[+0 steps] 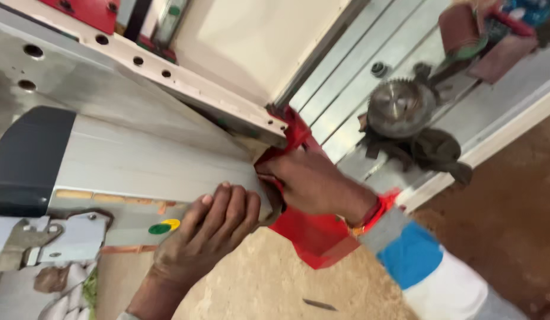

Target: The person performs maintenance on a large industrial machine by adjusting sliding components, turning knobs, and handling small metal parts by hand.

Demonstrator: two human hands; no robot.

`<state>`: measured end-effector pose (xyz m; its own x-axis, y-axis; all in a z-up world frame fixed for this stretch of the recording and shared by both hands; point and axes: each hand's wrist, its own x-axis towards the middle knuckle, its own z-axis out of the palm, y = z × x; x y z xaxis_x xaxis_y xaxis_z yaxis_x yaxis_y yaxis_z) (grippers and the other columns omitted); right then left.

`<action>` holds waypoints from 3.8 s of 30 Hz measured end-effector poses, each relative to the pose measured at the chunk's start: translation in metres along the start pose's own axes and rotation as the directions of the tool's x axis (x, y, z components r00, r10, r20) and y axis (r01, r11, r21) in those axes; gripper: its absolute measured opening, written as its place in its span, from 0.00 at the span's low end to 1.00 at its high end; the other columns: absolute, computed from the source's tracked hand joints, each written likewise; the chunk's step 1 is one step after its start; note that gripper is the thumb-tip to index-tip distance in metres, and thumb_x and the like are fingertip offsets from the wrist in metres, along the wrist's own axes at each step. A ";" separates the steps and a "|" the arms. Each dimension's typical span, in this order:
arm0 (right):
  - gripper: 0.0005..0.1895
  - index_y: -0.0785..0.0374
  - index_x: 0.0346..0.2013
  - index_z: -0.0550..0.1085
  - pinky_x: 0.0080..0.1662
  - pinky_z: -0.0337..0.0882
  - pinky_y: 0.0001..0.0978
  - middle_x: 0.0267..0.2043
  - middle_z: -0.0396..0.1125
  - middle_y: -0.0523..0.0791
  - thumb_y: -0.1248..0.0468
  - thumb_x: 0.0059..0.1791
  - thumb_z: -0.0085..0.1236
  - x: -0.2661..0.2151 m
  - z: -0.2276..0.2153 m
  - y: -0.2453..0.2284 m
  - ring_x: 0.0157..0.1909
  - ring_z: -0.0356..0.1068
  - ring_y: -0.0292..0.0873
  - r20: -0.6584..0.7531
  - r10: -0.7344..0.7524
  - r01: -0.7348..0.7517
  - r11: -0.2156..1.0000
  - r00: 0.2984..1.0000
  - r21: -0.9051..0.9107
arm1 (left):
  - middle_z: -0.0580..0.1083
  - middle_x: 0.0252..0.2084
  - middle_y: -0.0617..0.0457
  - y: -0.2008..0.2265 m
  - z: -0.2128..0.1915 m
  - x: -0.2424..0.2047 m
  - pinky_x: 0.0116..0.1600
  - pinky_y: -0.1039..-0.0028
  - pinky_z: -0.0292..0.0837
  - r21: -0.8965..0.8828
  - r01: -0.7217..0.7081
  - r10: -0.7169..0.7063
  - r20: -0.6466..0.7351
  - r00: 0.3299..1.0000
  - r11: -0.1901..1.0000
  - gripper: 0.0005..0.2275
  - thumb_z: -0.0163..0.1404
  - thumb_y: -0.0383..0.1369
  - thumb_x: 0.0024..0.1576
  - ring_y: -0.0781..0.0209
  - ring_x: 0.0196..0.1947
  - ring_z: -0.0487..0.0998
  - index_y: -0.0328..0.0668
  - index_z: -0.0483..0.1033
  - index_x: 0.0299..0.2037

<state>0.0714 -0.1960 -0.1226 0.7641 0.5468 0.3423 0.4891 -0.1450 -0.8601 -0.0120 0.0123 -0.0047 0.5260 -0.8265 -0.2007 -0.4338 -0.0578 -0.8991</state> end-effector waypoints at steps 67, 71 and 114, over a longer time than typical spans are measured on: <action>0.14 0.68 0.45 0.73 0.42 0.72 0.51 0.42 0.73 0.54 0.72 0.44 0.53 0.031 -0.035 0.032 0.43 0.73 0.59 0.295 0.056 -0.061 0.998 0.954 0.008 | 0.76 0.46 0.64 0.012 0.066 0.005 0.63 0.61 0.58 0.112 0.043 -0.008 -0.297 0.955 0.993 0.11 0.51 0.49 0.69 0.67 0.49 0.77 0.63 0.77 0.56; 0.19 0.66 0.49 0.75 0.40 0.71 0.52 0.45 0.72 0.54 0.73 0.42 0.54 0.017 -0.028 0.026 0.42 0.73 0.59 0.084 -0.073 0.071 0.997 0.994 0.024 | 0.76 0.46 0.64 0.004 0.049 0.012 0.69 0.59 0.55 0.131 0.029 0.004 -0.242 0.970 0.991 0.13 0.48 0.50 0.69 0.68 0.50 0.77 0.59 0.77 0.55; 0.16 0.62 0.46 0.72 0.39 0.70 0.51 0.35 0.73 0.53 0.69 0.44 0.54 0.016 -0.018 0.021 0.40 0.73 0.59 0.193 -0.070 0.051 0.994 0.979 0.101 | 0.74 0.54 0.62 0.013 0.016 0.010 0.69 0.62 0.51 0.071 0.087 -0.080 -0.096 0.992 0.994 0.13 0.43 0.43 0.65 0.67 0.58 0.73 0.59 0.73 0.58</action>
<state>0.1011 -0.2054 -0.1280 0.6323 0.7045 0.3221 0.4826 -0.0330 -0.8752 -0.0002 0.0125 -0.0243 0.4865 -0.8690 -0.0902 -0.3336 -0.0893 -0.9385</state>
